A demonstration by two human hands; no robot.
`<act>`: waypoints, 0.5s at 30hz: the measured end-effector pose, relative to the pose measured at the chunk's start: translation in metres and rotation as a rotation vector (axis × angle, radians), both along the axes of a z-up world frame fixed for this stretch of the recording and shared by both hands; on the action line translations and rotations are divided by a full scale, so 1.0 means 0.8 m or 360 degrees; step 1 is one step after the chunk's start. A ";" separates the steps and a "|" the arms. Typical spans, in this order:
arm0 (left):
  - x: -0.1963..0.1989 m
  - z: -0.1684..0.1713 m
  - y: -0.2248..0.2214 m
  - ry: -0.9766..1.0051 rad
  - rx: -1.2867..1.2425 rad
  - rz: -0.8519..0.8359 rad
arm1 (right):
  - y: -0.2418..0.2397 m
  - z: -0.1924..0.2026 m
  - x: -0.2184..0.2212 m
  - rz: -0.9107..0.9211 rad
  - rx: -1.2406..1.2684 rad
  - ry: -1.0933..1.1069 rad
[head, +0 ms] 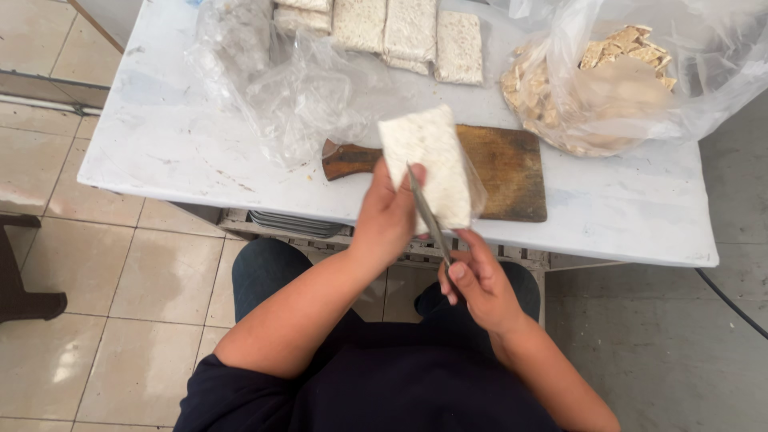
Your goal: The person unwraps rectangular white food blocks and slices them into thin strips on a wooden cutting board using a knife. The sliced pieces are then transferred into a plastic bag. The person repeats this process with multiple blocks.
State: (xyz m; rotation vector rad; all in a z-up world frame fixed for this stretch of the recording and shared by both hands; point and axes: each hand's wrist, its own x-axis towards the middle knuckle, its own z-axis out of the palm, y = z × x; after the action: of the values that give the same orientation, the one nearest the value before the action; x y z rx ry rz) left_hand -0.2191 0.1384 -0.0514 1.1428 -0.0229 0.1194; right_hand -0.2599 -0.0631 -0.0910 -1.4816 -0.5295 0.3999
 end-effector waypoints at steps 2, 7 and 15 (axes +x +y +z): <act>0.004 -0.002 0.013 0.0032 0.0013 0.0027 | -0.002 -0.002 -0.008 0.0008 -0.0033 0.0041; 0.003 -0.011 0.000 -0.0098 0.0098 0.0049 | -0.001 -0.006 -0.005 -0.0066 -0.0047 0.0019; 0.007 -0.026 0.006 -0.0203 0.0068 -0.0037 | 0.000 0.009 0.010 0.0071 0.0092 0.0004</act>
State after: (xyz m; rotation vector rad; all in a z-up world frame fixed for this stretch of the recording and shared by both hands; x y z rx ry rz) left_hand -0.2137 0.1430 -0.0718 1.1759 -0.1523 0.1716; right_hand -0.2519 -0.0630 -0.0837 -1.4156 -0.5685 0.4183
